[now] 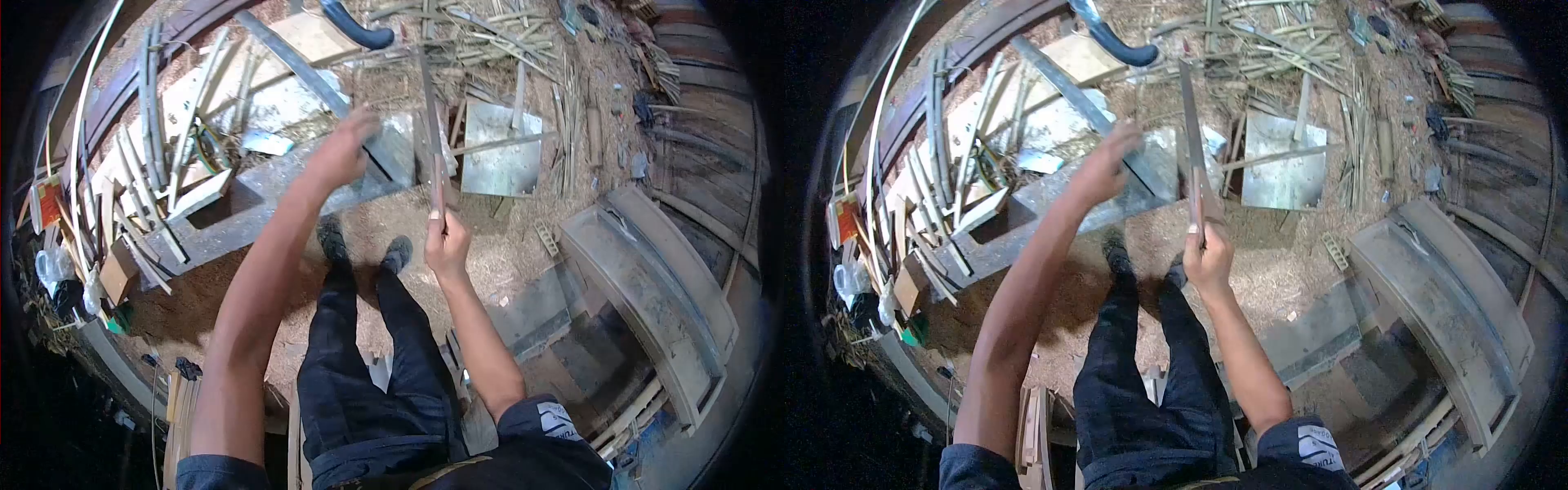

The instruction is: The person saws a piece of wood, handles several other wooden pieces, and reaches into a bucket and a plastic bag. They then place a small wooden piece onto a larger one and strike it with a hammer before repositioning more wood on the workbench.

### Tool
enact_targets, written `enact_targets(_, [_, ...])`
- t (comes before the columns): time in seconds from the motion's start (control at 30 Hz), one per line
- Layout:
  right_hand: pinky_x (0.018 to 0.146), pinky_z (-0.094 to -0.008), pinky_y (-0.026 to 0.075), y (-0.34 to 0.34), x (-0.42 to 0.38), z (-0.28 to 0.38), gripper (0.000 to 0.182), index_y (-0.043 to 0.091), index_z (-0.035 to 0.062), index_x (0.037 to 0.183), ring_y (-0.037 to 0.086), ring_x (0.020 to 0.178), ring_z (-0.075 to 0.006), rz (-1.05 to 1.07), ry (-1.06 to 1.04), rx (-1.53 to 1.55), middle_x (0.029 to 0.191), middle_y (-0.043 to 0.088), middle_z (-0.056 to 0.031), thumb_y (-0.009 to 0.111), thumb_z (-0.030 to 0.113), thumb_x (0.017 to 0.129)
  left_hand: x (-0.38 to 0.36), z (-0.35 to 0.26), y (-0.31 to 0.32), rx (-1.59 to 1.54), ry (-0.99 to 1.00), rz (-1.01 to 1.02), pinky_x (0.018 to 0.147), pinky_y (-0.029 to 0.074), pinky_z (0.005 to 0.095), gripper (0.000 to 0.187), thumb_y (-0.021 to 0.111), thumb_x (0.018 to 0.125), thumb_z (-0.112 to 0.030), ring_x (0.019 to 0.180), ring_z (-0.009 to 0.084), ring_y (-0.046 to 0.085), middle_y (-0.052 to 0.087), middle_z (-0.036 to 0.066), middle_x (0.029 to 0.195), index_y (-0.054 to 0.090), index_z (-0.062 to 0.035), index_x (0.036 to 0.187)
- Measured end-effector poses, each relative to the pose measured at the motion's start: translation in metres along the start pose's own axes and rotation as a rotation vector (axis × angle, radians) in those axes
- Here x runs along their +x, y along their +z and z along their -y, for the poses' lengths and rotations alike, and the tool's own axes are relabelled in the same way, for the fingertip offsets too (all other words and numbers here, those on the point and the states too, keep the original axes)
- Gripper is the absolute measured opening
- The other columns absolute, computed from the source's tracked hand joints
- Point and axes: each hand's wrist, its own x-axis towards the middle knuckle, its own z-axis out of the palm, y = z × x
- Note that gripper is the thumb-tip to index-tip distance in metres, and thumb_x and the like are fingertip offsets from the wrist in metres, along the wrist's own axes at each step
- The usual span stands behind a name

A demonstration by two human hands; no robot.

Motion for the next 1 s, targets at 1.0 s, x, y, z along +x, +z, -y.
enact_targets(1.0, [0.097,-0.0483,0.043,0.102,0.071,0.144,0.04,0.063,0.003,0.116,0.054,0.113,-0.038,0.155,-0.321,-0.528,0.116,0.058,-0.0164,0.076,0.018,0.081,-0.073,-0.002,-0.181,0.115,-0.037,-0.372,0.113,0.038,0.0449,0.054,0.054,0.078,0.009,0.134,0.0289,0.052,0.063,0.009,0.13,0.064,-0.0112,0.128])
